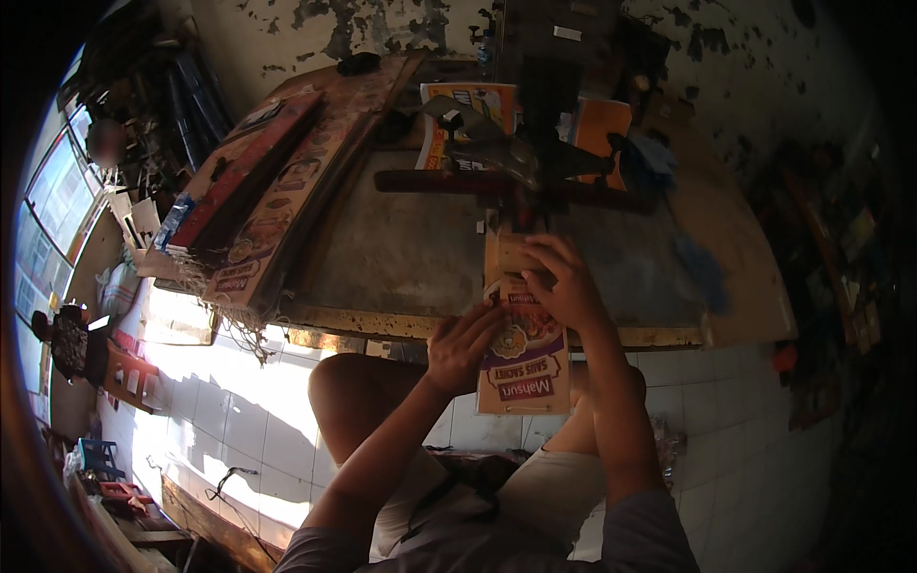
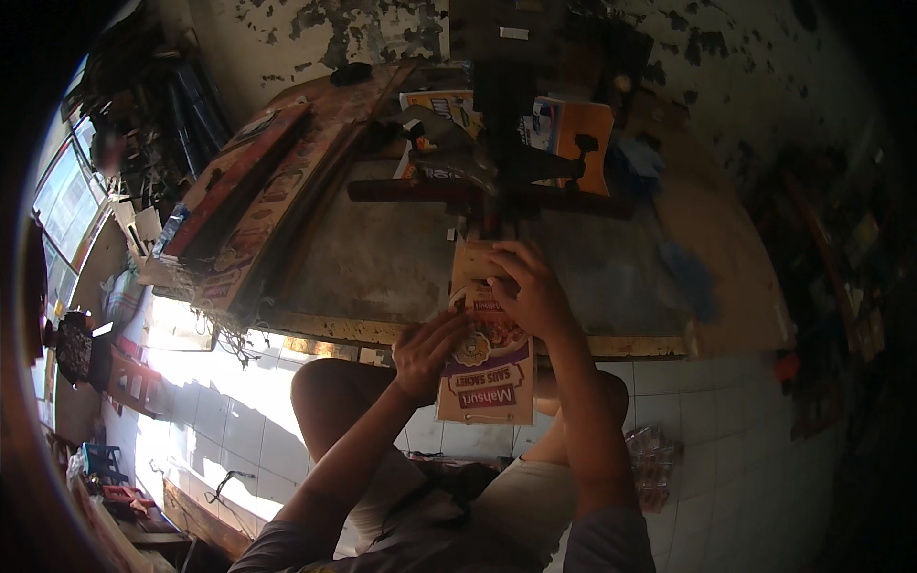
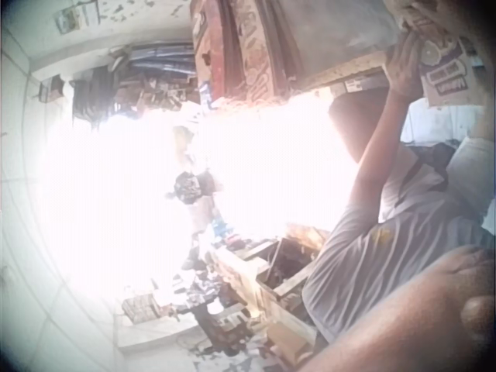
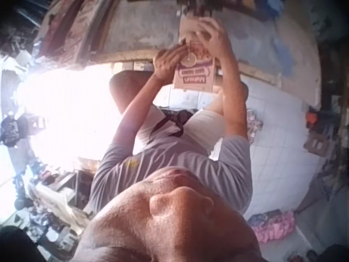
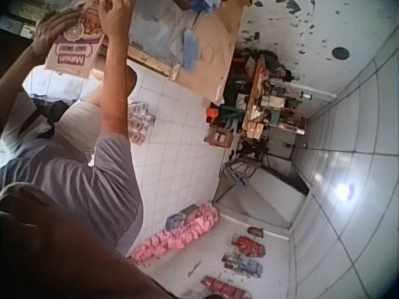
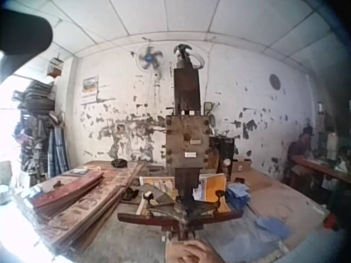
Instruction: The person applies adhesive to the edges of a plastic film and then presses a small wooden block onto the film while it is positioned on a workbench.
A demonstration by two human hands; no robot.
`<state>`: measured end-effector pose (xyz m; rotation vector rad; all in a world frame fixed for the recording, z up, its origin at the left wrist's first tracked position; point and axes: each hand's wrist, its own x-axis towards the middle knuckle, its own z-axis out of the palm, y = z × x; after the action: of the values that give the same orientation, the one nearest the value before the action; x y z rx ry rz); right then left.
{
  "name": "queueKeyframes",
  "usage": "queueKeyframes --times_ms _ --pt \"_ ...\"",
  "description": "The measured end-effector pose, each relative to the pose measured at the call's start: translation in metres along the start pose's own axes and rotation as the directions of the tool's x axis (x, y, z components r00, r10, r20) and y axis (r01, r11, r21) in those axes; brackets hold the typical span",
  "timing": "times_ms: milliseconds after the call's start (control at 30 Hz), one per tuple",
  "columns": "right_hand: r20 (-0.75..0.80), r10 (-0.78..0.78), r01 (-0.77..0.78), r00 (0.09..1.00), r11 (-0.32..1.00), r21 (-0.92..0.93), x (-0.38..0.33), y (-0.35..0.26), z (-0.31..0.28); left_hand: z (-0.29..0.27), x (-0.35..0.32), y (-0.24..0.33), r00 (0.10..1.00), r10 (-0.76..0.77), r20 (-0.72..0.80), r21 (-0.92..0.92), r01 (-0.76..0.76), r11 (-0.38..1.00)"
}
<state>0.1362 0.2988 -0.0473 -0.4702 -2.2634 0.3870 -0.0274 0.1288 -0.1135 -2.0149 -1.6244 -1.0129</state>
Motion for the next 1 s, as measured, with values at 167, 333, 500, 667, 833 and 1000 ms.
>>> queueKeyframes --times_ms 167,333,500,667,833,1000 --pt "-0.026 0.026 -0.026 0.999 1.0 0.002 0.001 -0.002 0.002 0.002 -0.001 -0.002 1.0 0.009 -0.014 0.006 -0.009 1.0" --pt "-0.027 0.048 -0.048 0.998 0.999 0.014 -0.002 0.002 0.003 -0.002 0.002 0.001 1.0 0.008 -0.013 -0.017 -0.009 1.0" --pt "-0.028 0.06 -0.058 0.998 0.998 0.039 -0.001 0.001 0.002 -0.004 0.003 0.001 1.0 0.003 0.0 -0.026 -0.003 1.0" --pt "-0.041 0.074 -0.073 0.996 0.997 0.039 -0.002 0.003 0.003 -0.005 0.004 0.003 1.0 0.004 -0.005 -0.042 -0.004 0.999" --pt "-0.197 0.192 -0.188 0.962 0.981 0.038 -0.007 0.003 -0.001 -0.003 0.003 0.002 1.0 -0.005 -0.002 -0.037 0.005 0.999" --pt "-0.304 0.319 -0.39 0.898 0.896 -0.211 -0.018 0.03 0.001 -0.01 0.011 0.01 1.0 -0.008 -0.002 -0.03 0.008 1.0"
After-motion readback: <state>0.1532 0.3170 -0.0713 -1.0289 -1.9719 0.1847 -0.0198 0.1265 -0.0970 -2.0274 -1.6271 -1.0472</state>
